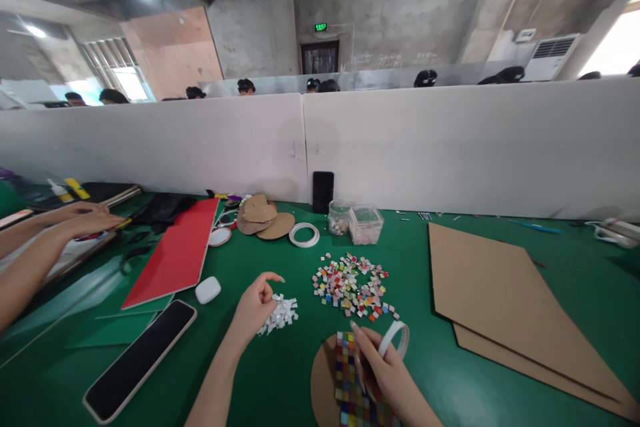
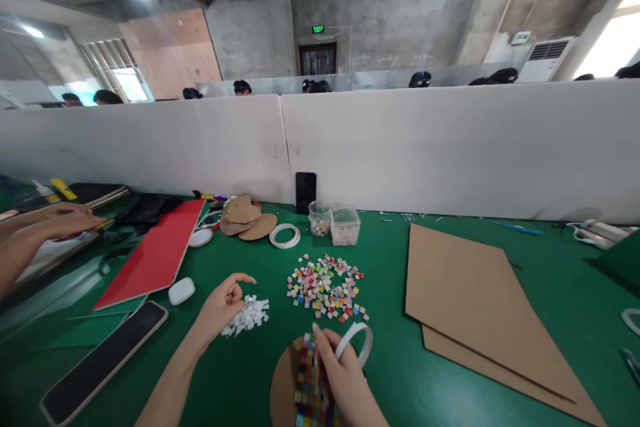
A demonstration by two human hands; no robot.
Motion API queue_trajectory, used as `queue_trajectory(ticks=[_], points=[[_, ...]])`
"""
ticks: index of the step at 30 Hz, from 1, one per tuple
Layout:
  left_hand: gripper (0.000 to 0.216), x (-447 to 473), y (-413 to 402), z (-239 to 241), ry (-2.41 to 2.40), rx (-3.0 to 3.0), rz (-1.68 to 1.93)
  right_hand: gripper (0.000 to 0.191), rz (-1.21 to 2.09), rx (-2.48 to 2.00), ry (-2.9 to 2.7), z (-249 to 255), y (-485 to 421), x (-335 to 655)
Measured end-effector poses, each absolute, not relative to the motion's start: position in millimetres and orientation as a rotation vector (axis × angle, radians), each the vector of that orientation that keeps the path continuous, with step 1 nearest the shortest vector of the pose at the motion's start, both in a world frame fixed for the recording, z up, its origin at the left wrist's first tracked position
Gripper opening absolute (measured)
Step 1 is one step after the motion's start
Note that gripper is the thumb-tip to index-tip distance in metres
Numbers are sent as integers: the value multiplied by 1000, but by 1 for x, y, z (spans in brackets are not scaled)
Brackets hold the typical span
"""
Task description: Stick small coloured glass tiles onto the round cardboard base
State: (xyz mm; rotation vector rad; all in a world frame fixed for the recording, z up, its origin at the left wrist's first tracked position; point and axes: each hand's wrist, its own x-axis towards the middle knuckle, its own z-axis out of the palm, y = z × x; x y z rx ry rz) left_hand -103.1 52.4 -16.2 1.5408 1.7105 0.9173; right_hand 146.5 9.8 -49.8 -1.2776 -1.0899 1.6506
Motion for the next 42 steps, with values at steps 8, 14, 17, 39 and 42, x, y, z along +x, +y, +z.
queue_trajectory(ticks=[8,14,17,39,42], points=[[24,-101,50,-13,1740,1560,854,49,1669,-1290,-1073,-51,10,147],[36,-99,51,-10,1797,1537,934,48,1681,-1273,-1082,-56,10,146],[39,-98,51,-12,1763,1503,929,47,1690,-1252,-1097,-58,10,146],[44,-96,53,-17,1645,1418,1038,49,1650,-1261,-1152,-54,9,146],[42,-94,53,-18,1613,1429,1032,48,1660,-1252,-1154,-55,9,146]])
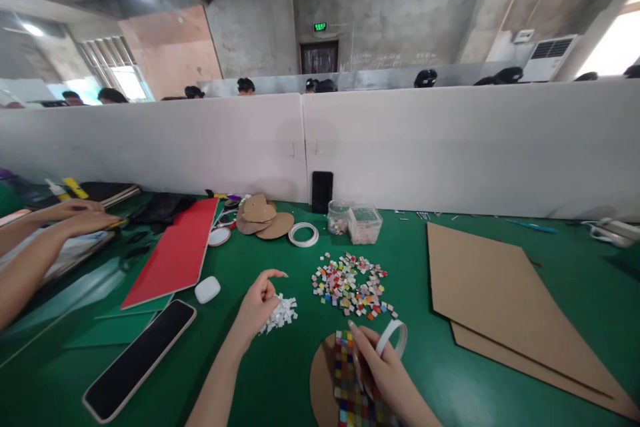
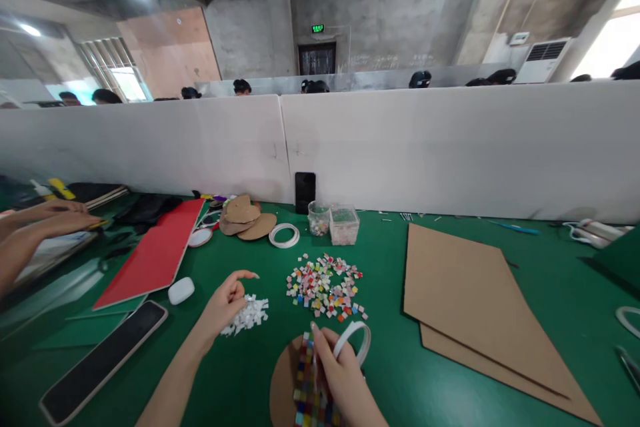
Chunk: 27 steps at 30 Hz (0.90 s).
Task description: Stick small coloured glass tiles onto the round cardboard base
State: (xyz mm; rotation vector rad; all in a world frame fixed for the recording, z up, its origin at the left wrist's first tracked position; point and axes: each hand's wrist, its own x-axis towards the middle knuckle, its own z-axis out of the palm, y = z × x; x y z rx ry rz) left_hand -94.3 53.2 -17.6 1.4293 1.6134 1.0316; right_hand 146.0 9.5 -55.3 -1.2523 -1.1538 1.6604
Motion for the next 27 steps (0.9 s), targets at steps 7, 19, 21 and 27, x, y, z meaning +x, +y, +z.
queue_trajectory(ticks=[7,19,21,27], points=[[32,-91,52,-14,1597,1468,1000,45,1696,-1220,-1129,-52,8,145],[31,-86,52,-12,1711,1466,931,41,1657,-1242,-1214,-44,5,147],[29,-87,51,-11,1726,1502,963,42,1671,-1231,-1219,-44,5,147],[23,-89,52,-10,1685,1491,1050,41,1674,-1210,-1209,-50,6,146]])
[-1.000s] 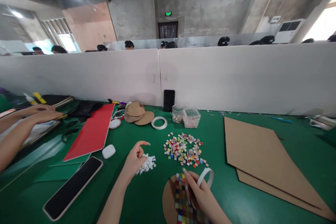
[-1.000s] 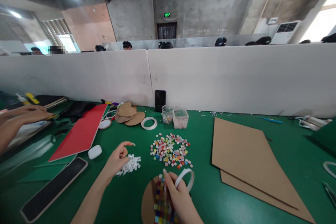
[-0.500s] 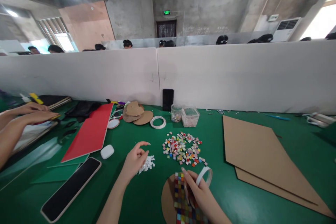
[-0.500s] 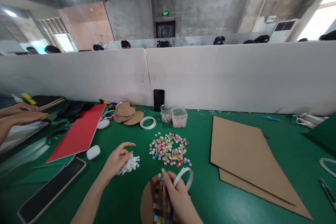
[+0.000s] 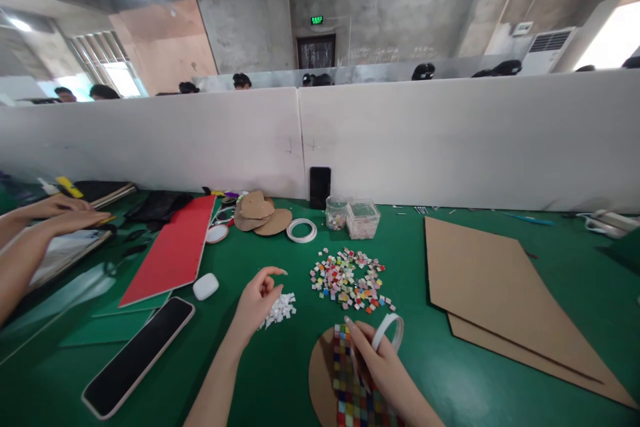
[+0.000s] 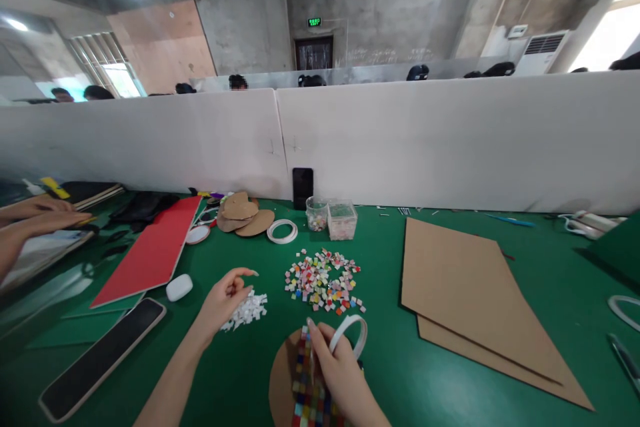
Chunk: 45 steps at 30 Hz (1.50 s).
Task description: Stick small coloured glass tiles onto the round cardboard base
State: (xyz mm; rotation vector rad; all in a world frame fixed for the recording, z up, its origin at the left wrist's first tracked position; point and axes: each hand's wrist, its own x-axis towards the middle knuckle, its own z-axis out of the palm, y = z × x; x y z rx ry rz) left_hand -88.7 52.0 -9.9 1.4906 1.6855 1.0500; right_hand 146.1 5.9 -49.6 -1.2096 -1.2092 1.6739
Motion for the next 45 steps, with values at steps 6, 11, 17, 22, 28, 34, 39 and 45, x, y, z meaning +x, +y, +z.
queue_trajectory(ticks=[6,11,17,22,28,34,39,45], points=[[27,-69,44,-5,1481,1575,938,41,1638,-1194,-1173,-46,6,143],[37,-23,24,-9,1229,1546,704,40,1480,-1176,-1189,-43,6,141],[32,15,7,-26,1155,1428,805,34,1293,-1108,-1264,-46,6,138],[30,16,8,-32,1204,1437,828,33,1223,-1138,-1332,-48,4,137],[29,14,11,-34,1231,1568,792,33,1132,-1233,-1470,-48,1,137],[30,11,10,-33,1251,1613,778,35,1024,-1249,-1613,-43,1,141],[34,1,5,-22,1308,1663,622,38,936,-1318,-1543,-47,3,145],[28,-12,-6,-26,1492,2035,553,42,933,-1334,-1428,-52,8,149]])
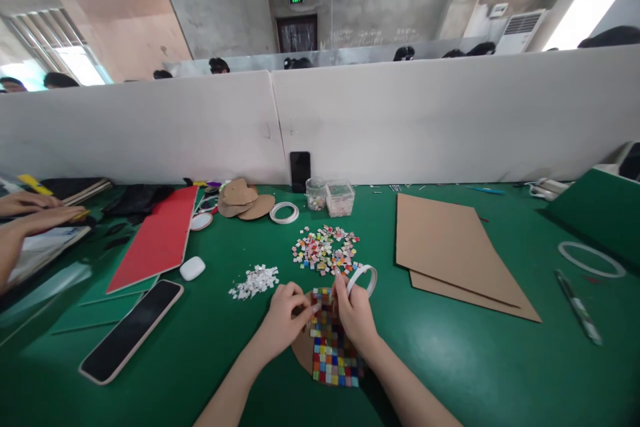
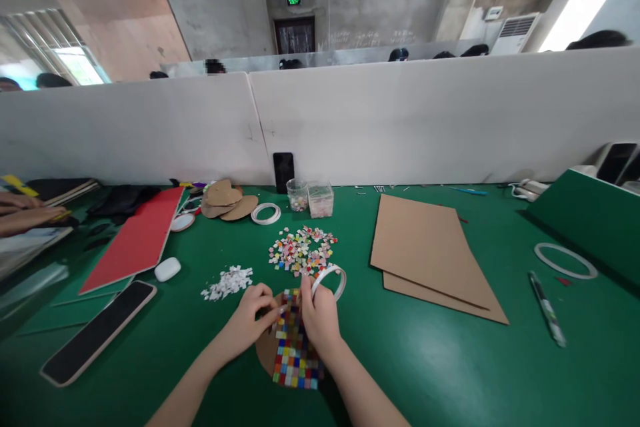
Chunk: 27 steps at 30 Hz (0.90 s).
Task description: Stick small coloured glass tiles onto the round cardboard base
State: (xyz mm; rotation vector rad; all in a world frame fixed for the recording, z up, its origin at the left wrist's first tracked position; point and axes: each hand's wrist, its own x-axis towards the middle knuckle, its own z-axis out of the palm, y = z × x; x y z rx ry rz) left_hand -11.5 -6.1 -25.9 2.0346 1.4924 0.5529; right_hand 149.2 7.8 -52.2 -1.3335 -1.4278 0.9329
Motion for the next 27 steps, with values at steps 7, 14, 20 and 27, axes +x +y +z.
queue_trajectory(ticks=[7,14,20,27], points=[[31,-8,-15,-32,1593,2243,386,46,901,-1342,-1432,-53,9,150],[28,2,-19,-28,1627,2393,204,44,913,-1332,-1443,-56,8,148],[31,6,-23,-29,1670,2418,160,46,922,-1312,-1416,-57,9,147],[28,3,-22,-24,1676,2464,92,44,919,-1314,-1405,-58,9,147]])
